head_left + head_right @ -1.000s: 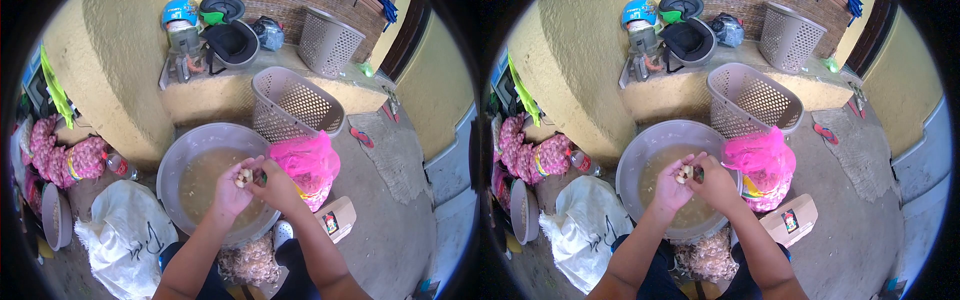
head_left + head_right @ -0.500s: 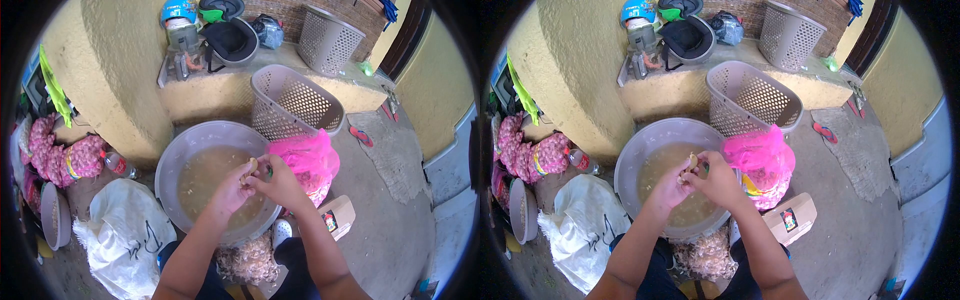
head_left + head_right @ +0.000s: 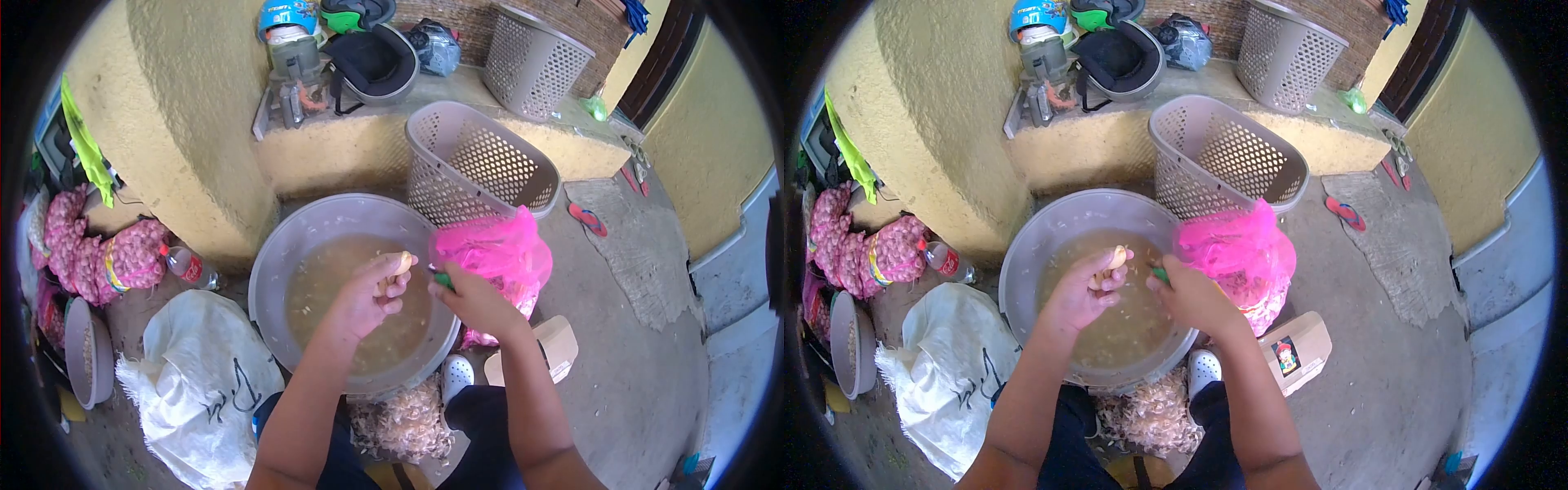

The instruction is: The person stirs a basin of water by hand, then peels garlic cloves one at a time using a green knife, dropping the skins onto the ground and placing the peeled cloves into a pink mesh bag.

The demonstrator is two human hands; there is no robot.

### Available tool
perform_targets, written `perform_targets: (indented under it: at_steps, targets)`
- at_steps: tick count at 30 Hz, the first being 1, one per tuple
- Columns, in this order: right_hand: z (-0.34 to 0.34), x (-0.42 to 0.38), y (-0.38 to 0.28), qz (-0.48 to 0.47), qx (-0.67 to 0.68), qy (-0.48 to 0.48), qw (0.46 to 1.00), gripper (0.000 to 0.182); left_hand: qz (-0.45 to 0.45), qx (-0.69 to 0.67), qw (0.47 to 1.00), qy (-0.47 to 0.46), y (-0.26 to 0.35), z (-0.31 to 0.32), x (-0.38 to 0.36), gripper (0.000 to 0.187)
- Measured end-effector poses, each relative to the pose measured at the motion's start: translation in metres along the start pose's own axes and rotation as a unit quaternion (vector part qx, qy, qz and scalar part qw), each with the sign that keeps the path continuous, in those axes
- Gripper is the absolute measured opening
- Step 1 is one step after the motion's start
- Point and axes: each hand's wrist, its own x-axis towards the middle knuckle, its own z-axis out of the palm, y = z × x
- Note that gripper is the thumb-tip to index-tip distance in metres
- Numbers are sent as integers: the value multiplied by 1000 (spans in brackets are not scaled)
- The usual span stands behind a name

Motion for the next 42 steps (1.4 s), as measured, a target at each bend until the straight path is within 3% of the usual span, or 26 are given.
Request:
perform_targets:
  at_steps: [2, 5, 9, 11, 14, 23, 26, 29, 32, 35, 39, 42]
  targets:
    - [-1, 2, -11, -50, 117, 70, 989, 29, -1, 27, 1000, -12, 2, 3, -2, 25]
    - [-9, -2, -27, 19, 234, 13, 972, 26, 1, 55, 998, -24, 8, 8, -7, 25]
    - [-6, 0, -28, 1, 286, 14, 958, 21, 5, 50, 999, -18, 8, 6, -9, 27]
    - [-4, 1, -24, 1, 301, 29, 953, 23, -9, 46, 997, -56, 12, 6, -10, 29]
    - [-4, -1, -32, -75, 186, 98, 975, 28, -36, 65, 995, -70, 15, 6, -12, 32]
    - [-7, 1, -26, -37, 96, 84, 991, 36, -43, 206, 974, -85, 13, 2, -14, 39]
    - [13, 7, -22, -121, 172, 206, 956, 32, -14, 230, 970, -82, 12, 3, -12, 36]
    - [13, 6, -26, -69, 226, 137, 962, 31, 5, 189, 980, -54, 12, 10, -12, 29]
    - [18, 5, -34, 33, 274, 146, 950, 31, 21, 134, 989, -55, 10, 9, -10, 23]
    - [28, 7, -37, 63, 415, 163, 893, 31, 35, 136, 989, -49, 5, 5, -5, 18]
    - [26, 7, -41, 51, 423, 120, 897, 26, 40, 92, 995, 8, 3, 10, -4, 15]
    - [16, 6, -31, 20, 409, 59, 910, 23, 28, 52, 998, -15, 9, 3, -5, 15]
